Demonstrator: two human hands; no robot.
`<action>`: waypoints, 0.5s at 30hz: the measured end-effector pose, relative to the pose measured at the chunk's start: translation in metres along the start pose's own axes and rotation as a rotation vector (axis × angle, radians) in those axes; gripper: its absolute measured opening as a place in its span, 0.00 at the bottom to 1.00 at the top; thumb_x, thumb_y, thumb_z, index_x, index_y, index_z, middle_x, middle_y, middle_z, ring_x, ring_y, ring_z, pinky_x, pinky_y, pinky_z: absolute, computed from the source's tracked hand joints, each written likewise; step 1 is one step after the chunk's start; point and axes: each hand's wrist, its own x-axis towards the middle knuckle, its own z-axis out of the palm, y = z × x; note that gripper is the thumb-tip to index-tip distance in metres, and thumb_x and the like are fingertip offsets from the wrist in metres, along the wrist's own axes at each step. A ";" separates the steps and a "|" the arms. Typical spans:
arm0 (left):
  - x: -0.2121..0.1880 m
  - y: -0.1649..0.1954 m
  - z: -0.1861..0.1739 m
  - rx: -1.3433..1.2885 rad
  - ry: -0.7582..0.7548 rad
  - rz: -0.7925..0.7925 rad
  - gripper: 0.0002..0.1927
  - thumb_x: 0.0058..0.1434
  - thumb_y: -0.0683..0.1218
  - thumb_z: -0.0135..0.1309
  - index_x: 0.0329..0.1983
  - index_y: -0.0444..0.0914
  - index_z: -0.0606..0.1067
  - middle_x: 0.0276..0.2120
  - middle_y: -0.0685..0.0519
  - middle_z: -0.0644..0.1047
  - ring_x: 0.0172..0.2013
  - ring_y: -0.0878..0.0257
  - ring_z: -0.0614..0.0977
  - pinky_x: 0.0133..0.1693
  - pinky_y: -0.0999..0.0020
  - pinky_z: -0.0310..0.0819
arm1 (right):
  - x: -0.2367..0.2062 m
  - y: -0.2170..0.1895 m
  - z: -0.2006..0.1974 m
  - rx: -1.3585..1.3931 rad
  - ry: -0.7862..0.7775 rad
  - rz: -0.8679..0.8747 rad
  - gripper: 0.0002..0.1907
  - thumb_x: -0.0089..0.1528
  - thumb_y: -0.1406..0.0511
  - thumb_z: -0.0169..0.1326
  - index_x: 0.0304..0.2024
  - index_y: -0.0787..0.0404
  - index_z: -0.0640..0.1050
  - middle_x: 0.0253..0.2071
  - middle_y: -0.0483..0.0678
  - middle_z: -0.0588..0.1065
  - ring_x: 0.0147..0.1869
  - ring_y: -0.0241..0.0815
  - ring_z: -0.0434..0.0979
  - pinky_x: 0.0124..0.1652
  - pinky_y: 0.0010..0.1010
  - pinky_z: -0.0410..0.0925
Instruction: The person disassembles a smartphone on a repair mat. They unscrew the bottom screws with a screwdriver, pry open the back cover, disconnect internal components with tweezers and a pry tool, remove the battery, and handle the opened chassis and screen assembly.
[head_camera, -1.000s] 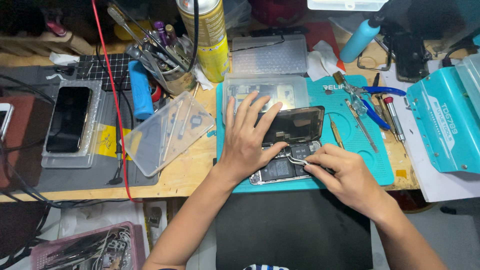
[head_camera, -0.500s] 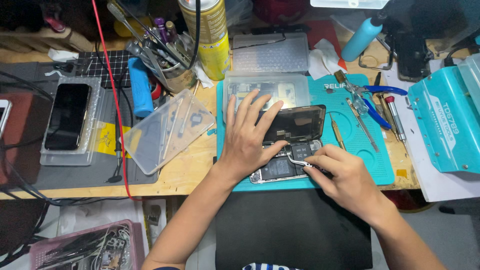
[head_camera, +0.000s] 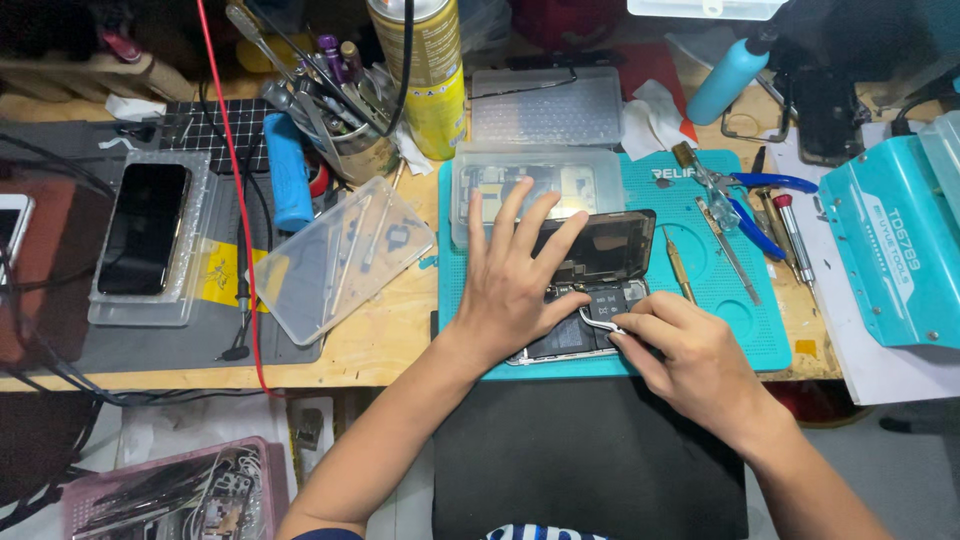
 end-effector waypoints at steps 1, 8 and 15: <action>-0.001 0.001 0.000 -0.002 -0.004 -0.011 0.48 0.45 0.58 0.73 0.69 0.41 0.67 0.66 0.42 0.65 0.72 0.40 0.59 0.70 0.28 0.41 | -0.001 0.000 0.000 -0.002 0.003 -0.003 0.09 0.55 0.70 0.63 0.38 0.65 0.81 0.33 0.50 0.75 0.35 0.48 0.79 0.34 0.36 0.71; -0.006 0.006 0.000 -0.002 -0.017 -0.062 0.52 0.45 0.58 0.73 0.71 0.41 0.64 0.66 0.42 0.63 0.73 0.40 0.56 0.70 0.27 0.39 | -0.007 -0.003 0.002 -0.049 0.027 -0.042 0.09 0.55 0.70 0.63 0.38 0.65 0.81 0.35 0.51 0.76 0.36 0.49 0.79 0.35 0.36 0.71; -0.009 0.006 -0.008 -0.037 0.016 -0.097 0.49 0.49 0.53 0.73 0.72 0.41 0.63 0.71 0.40 0.60 0.75 0.37 0.52 0.71 0.29 0.39 | -0.010 -0.006 -0.002 -0.031 0.001 -0.003 0.08 0.55 0.69 0.63 0.37 0.65 0.81 0.33 0.50 0.76 0.36 0.49 0.79 0.35 0.36 0.71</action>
